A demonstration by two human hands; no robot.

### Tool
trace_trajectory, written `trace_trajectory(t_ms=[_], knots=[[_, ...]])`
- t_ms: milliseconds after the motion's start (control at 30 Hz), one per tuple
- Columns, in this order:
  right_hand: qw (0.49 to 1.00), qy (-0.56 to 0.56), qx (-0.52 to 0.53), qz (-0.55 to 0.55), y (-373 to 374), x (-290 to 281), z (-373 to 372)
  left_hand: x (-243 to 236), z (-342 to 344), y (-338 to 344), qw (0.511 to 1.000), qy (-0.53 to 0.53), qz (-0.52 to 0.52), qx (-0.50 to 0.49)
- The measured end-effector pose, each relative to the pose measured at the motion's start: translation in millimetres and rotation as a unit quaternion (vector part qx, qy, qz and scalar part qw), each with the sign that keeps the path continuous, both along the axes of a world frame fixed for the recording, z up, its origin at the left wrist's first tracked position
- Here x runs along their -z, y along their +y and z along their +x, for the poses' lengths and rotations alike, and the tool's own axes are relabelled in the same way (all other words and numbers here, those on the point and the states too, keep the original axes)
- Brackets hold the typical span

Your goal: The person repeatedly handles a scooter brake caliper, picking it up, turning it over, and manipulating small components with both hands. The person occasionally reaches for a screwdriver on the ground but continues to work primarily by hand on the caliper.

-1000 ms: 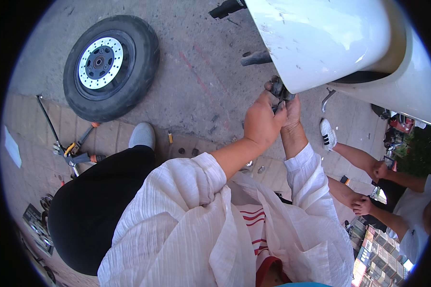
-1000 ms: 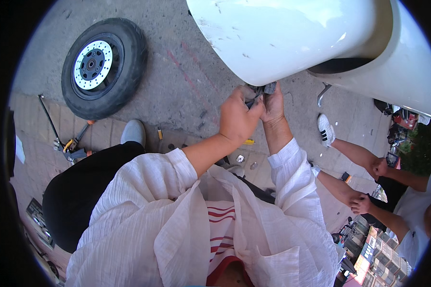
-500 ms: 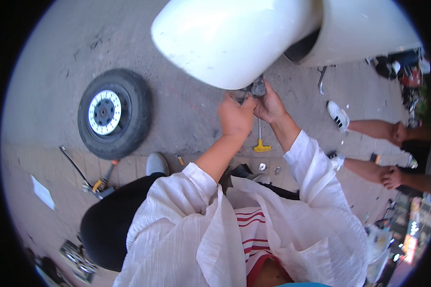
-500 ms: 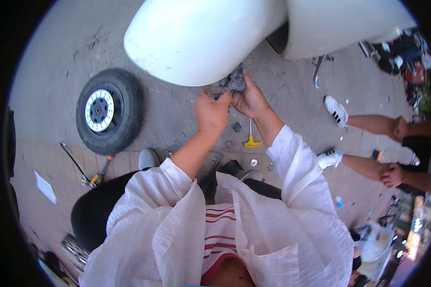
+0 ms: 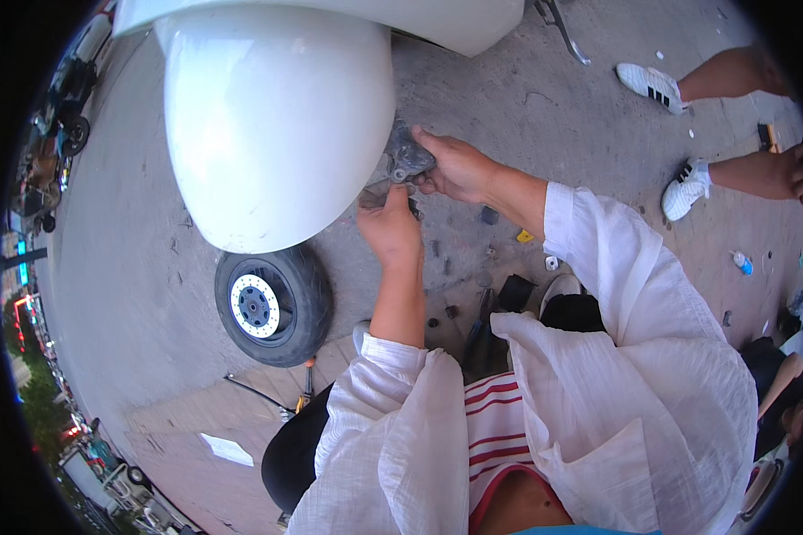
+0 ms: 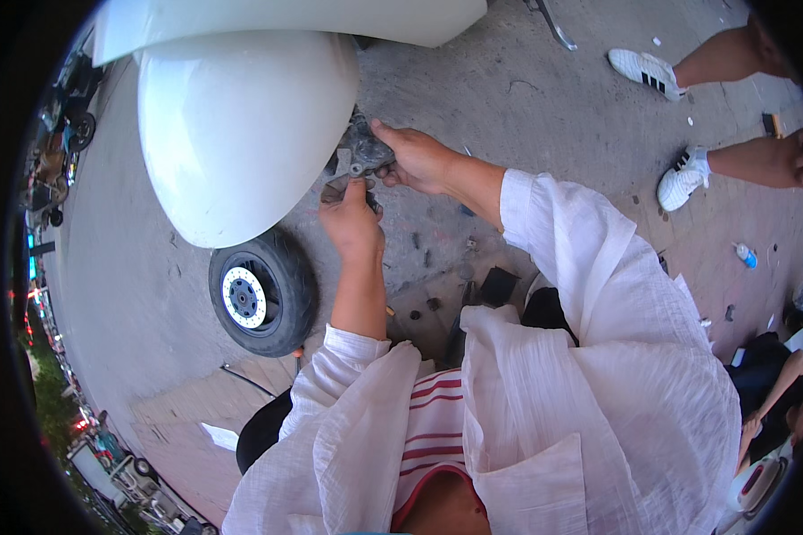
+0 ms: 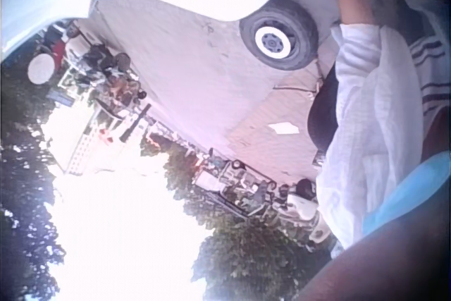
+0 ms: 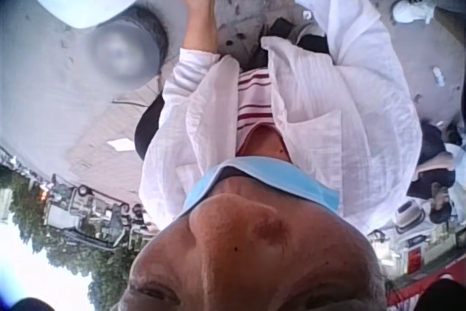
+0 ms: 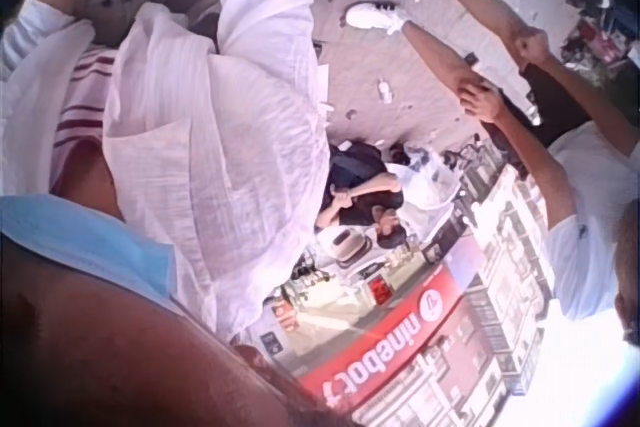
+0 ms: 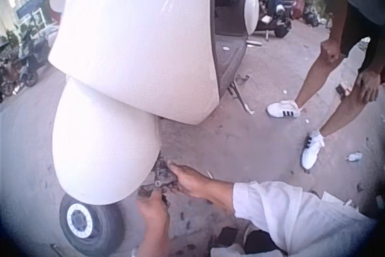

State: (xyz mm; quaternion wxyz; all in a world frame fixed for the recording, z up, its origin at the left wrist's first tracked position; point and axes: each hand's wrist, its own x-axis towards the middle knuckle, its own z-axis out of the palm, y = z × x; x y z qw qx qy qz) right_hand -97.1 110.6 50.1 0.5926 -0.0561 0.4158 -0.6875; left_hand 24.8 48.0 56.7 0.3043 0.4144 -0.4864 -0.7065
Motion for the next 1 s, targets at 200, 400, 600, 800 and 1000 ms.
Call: trace_trajectory(t_ms=[200,400,600,800,1000], knots=[[1.000,0.012,0.004,0.007,2,-6,0,-5,2,3,0.999,0.028,0.006,0.019],[1.000,0.019,0.006,-0.006,4,-3,-2,0,4,5,0.991,0.037,-0.102,0.083],[0.999,0.047,0.022,0.017,3,-11,2,17,8,1,0.979,0.036,-0.176,0.093],[0.996,0.084,0.017,0.035,4,-7,0,12,4,-11,0.943,-0.024,-0.311,0.114],[0.993,0.110,0.032,0.033,3,-2,3,6,10,-20,0.912,-0.099,-0.367,0.155]])
